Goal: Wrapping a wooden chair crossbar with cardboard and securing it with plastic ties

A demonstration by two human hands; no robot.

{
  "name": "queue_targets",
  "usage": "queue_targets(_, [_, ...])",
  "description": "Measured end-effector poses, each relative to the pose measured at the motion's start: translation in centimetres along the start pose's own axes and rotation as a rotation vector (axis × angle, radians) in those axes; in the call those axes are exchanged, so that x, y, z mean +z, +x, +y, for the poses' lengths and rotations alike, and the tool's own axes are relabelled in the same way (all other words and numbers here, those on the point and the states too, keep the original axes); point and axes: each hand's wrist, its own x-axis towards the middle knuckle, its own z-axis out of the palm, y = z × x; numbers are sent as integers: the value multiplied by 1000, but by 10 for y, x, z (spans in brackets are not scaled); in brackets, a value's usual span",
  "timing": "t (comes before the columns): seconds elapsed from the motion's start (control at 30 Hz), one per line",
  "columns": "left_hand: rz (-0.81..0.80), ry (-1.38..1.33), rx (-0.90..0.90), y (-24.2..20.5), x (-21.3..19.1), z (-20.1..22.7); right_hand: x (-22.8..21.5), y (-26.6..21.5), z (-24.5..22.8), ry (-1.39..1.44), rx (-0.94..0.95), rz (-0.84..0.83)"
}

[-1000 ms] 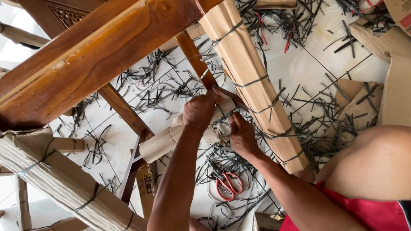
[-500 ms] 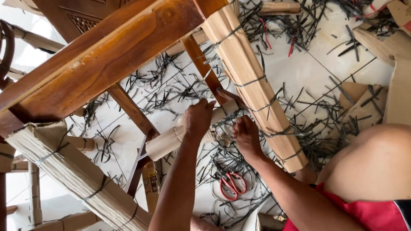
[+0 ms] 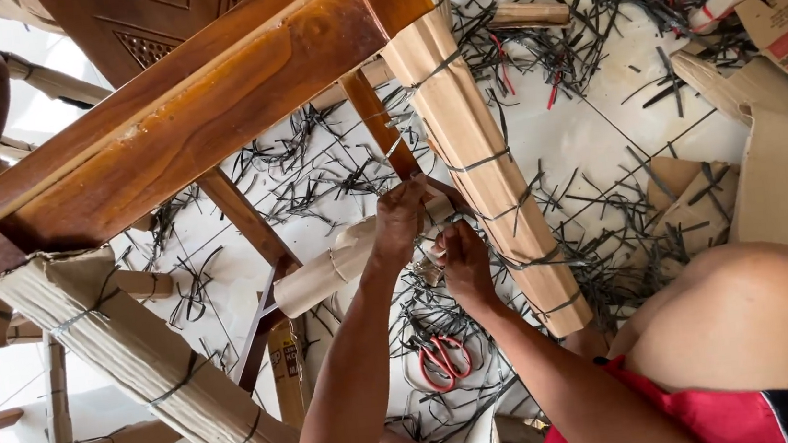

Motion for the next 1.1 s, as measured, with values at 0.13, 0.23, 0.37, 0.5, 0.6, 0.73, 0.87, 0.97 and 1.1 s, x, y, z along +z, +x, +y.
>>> queue_targets(0.13, [31, -39, -10, -16, 9, 32, 5, 2, -16, -8, 57, 2])
queue_targets(0.23, [53, -88, -22, -12, 7, 32, 8, 11, -10, 43, 80, -11])
queue_targets(0.37, [93, -175, -16, -5, 5, 39, 15, 19, -15, 47, 57, -14])
queue_targets(0.5, [184, -232, -78, 20, -8, 21, 19, 18, -28, 48, 33, -4])
queue_targets(0.6, [165, -179, -121, 21, -10, 52, 17, 23, -18, 65, 8, 10])
queue_targets(0.73, [215, -214, -151, 32, -24, 49, 9, 25, -2, -48, -47, -24])
queue_targets(0.87, [319, -209, -146, 41, -28, 36, 10, 23, 12, -152, -69, -66])
queue_targets(0.97, [395, -10, -117, 50, -38, 26, 10, 27, 12, -98, -52, -77])
queue_targets(1.1, [390, 767, -131, 83, -116, -41, 12, 16, -35, 31, -3, -58])
